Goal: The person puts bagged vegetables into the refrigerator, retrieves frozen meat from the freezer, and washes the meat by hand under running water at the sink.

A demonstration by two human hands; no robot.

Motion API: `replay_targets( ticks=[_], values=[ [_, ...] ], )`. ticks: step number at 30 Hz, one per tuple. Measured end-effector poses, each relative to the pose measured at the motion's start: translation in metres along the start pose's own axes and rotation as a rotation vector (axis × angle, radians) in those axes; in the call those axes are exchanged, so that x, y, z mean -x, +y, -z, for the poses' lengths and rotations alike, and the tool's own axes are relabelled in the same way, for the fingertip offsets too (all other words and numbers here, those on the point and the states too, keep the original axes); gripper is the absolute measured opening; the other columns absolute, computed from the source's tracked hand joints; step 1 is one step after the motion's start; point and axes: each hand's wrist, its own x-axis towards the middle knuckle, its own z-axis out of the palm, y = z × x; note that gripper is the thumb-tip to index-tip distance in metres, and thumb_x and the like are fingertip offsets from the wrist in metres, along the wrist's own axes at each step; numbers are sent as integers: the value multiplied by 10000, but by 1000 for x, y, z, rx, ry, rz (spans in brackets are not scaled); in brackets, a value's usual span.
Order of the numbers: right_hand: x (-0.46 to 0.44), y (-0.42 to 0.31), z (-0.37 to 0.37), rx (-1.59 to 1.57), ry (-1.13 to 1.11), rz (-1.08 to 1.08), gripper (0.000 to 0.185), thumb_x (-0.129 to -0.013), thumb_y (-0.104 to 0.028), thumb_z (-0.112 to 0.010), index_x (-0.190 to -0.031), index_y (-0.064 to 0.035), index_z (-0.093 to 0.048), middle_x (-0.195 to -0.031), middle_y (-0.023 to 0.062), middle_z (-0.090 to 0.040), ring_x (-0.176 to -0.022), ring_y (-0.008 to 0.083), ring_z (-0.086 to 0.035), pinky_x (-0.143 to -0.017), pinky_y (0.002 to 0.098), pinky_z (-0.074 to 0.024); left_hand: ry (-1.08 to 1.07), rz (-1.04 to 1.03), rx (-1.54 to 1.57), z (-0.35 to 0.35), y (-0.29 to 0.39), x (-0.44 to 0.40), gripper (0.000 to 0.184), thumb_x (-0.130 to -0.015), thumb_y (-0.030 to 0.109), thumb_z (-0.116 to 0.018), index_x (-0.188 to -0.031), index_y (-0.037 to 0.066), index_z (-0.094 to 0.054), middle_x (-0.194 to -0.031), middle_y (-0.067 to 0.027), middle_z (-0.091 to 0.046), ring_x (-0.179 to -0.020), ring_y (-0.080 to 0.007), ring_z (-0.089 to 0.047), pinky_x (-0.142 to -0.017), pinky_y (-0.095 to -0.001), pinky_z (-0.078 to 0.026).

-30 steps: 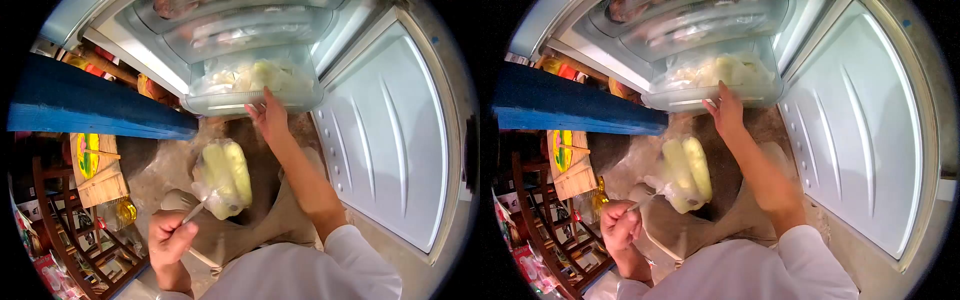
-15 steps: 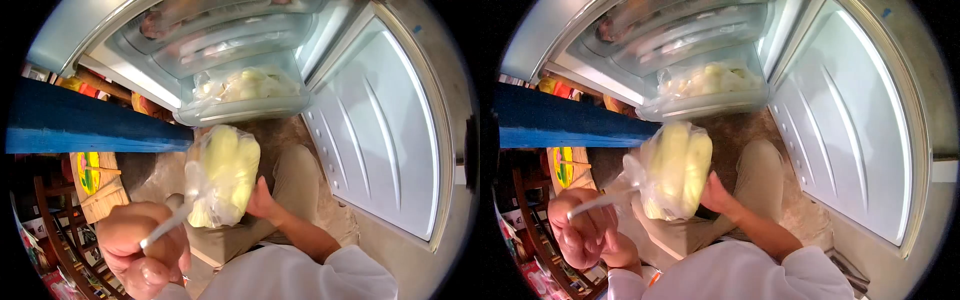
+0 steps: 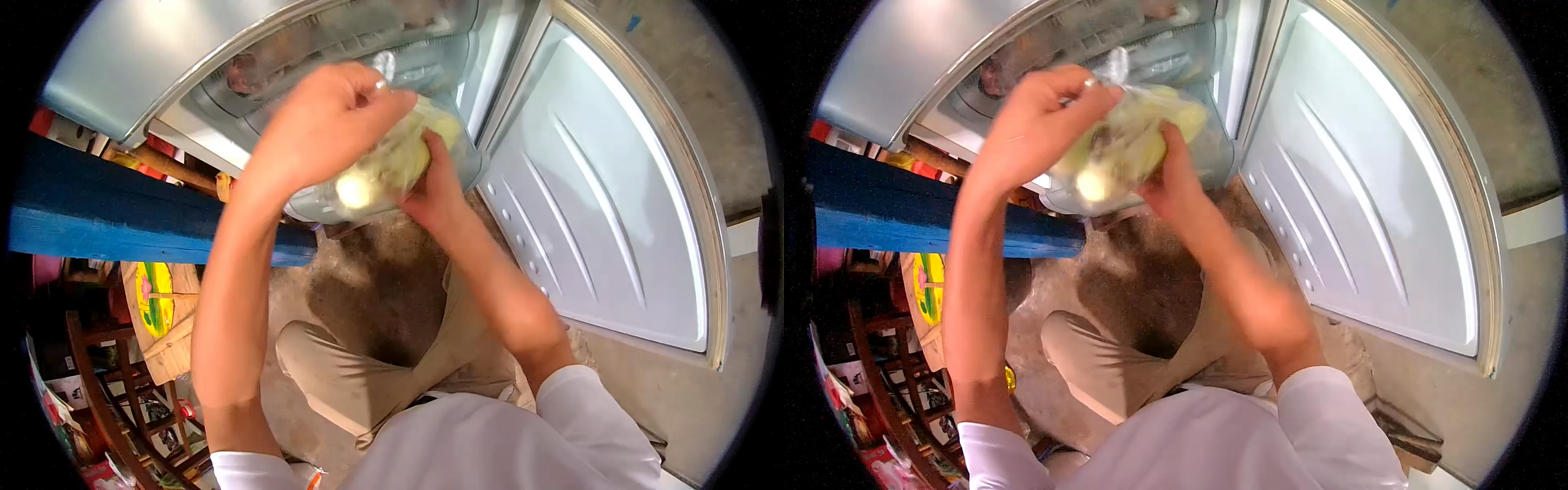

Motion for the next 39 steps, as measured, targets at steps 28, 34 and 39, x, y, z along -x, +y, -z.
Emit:
replay_targets(
  ticks=[28, 34, 39],
  values=[
    [-122, -67, 73, 765, 300, -254, 405, -889, -367, -551, -1133, -44, -549, -1092, 139, -593, -972, 300, -612, -852, 484, -509, 51, 505, 112, -116, -139, -23, 741, -790, 543, -635, -1233, -44, -544, -1176, -260, -592, -1104, -339, -576, -946, -381, -427],
    [-137, -78, 88, 832, 306, -117, 358, -832, -143, -636, -1135, 5, -517, -1025, 140, -595, -877, 278, -632, -701, 409, -585, 27, 527, 397, -129, -149, -30, 734, -729, 548, -683, -1151, -48, -604, -980, -235, -665, -958, -359, -623, -871, -395, -474],
    [-136, -92, 98, 740, 247, -72, 314, -831, -124, -621, -1098, 18, -534, -974, 133, -607, -769, 241, -628, -638, 379, -559, 36, 421, 633, -135, -153, -31, 652, -682, 377, -788, -1198, 24, -603, -1043, -204, -640, -1070, -328, -561, -909, -406, -453]
  ],
)
